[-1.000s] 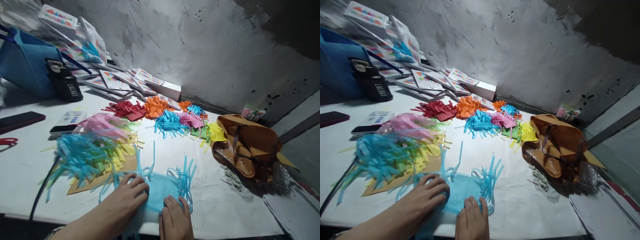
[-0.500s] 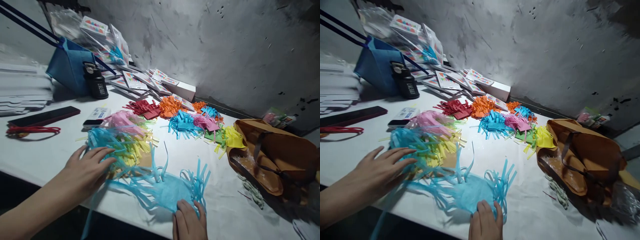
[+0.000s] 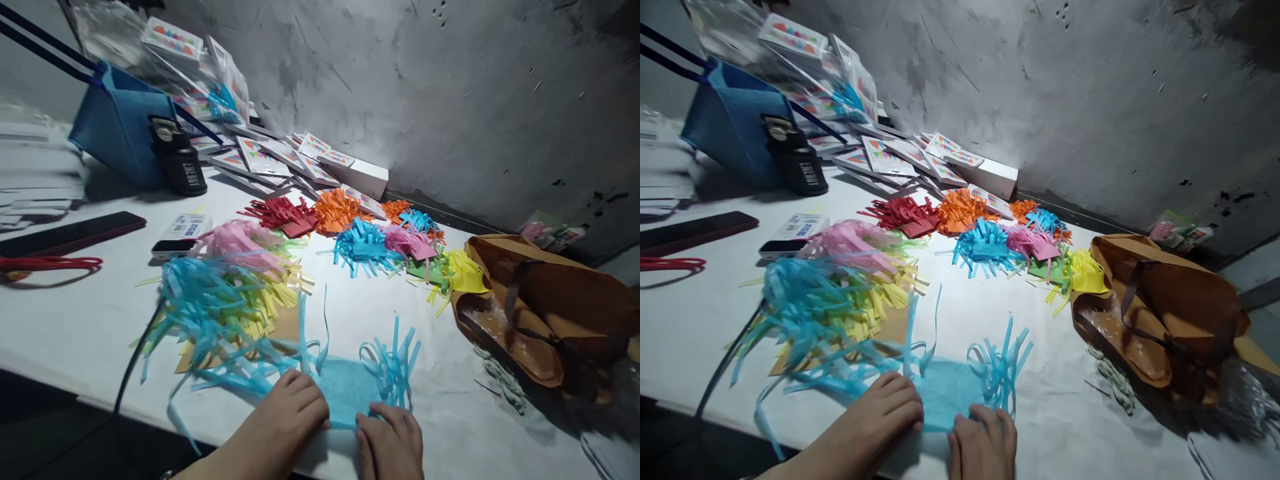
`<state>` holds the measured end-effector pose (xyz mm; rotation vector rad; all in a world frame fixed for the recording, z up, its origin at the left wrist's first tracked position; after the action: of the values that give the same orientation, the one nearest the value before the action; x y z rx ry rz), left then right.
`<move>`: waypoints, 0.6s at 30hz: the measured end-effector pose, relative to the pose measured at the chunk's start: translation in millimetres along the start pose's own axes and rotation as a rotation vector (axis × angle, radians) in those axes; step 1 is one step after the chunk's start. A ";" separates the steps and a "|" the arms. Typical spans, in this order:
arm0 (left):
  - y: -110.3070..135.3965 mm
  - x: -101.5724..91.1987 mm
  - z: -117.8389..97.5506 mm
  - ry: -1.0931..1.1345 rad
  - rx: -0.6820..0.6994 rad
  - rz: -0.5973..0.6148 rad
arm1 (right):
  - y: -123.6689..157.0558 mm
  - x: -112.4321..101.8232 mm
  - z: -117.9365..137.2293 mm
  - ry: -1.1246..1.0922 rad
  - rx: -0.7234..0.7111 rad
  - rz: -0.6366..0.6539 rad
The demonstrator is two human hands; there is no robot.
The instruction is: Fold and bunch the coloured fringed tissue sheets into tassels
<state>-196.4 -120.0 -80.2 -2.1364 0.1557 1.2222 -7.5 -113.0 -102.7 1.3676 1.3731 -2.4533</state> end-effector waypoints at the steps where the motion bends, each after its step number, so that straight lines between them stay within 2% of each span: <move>1: -4.9 -1.3 2.4 -0.045 -0.071 0.097 | -6.3 -0.7 -0.4 -0.022 0.033 -0.005; 4: -25.2 -5.0 9.2 -0.173 -0.344 0.416 | -28.4 3.3 -3.7 -0.009 0.140 0.043; 6: -40.3 -7.2 12.0 -0.204 -0.451 0.509 | -42.5 8.2 -6.7 0.065 0.191 0.112; 9: -57.2 -7.4 16.2 -0.212 -0.491 0.516 | -57.5 9.5 -9.5 0.216 0.188 0.131; 12: -61.6 -5.1 20.5 -0.233 -0.515 0.528 | -60.6 0.8 -9.2 0.340 0.142 0.029; 14: -61.0 -4.1 21.7 -0.246 -0.512 0.528 | -56.6 -5.4 -6.0 0.290 0.035 -0.019; 18: -60.9 -4.4 21.3 -0.257 -0.487 0.515 | -46.7 -5.6 2.2 0.066 -0.191 0.066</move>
<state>-189.5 -61.1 -54.4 -2.3977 0.3390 1.9897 -24.0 -87.9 -66.4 1.4353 1.5047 -2.1897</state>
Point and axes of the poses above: each hand's wrist, its own y-axis away from the middle knuckle, its own x-axis out of the palm, z = x × y, the point moved 3 cm from there along -y, towards the middle knuckle, and after that the axes turned 4 degrees about z, right-handed, at the moved point
